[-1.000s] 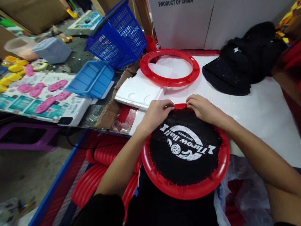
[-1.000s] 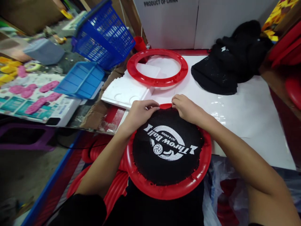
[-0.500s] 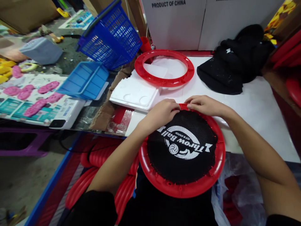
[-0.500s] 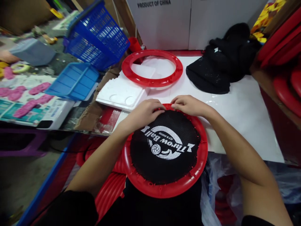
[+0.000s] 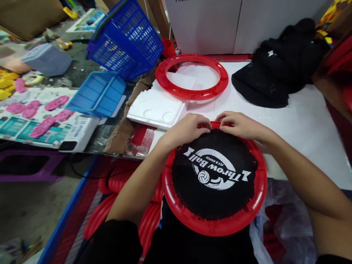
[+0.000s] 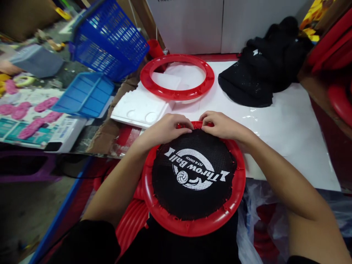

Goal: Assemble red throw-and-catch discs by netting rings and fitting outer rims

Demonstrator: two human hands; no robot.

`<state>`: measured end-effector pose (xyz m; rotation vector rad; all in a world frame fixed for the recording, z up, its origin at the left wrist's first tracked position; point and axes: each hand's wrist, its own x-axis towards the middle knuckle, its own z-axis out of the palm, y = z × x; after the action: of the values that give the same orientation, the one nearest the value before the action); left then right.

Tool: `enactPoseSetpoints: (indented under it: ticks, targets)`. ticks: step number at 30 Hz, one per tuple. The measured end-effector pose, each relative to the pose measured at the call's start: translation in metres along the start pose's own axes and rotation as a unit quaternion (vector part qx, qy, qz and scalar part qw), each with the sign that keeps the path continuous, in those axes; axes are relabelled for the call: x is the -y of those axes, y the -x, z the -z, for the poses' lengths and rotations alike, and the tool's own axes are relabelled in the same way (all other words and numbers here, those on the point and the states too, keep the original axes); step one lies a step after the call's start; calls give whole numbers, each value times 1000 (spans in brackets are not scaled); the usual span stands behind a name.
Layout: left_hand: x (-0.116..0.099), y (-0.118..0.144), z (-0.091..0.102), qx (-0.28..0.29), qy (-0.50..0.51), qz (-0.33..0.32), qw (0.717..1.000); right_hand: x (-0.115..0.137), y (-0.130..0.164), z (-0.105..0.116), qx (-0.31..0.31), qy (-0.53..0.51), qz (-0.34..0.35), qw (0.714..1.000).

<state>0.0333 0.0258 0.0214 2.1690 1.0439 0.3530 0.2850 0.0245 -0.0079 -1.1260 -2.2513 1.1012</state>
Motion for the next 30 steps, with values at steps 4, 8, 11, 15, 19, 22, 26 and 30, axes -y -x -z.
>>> enactPoseSetpoints:
  ticks: [4, 8, 11, 15, 19, 22, 26, 30]
  targets:
    - [6, -7, 3, 5, 68, 58, 996, 0, 2, 1, 1, -10, 4, 1000]
    - [19, -14, -1, -14, 130, 58, 990, -4, 0, 6, 30, -49, -4, 998]
    - [21, -15, -8, -46, 126, 55, 989, -4, -4, 5, 36, -50, -20, 998]
    - [12, -9, -10, -53, 25, 64, 996, 2, -5, -2, -3, -1, -47, 999]
    - [5, 2, -6, -30, -50, 53, 997, 7, 8, 7, -44, 37, -59, 997]
    - [3, 16, -9, -49, -127, 49, 989, 6, 21, 21, 9, 26, -67, 997]
    - [-9, 36, -19, -75, -192, 72, 976, 7, 21, 17, 27, 27, -12, 999]
    - [-21, 32, -25, -87, -196, -34, 976, 10, 12, -6, -7, 48, 13, 999]
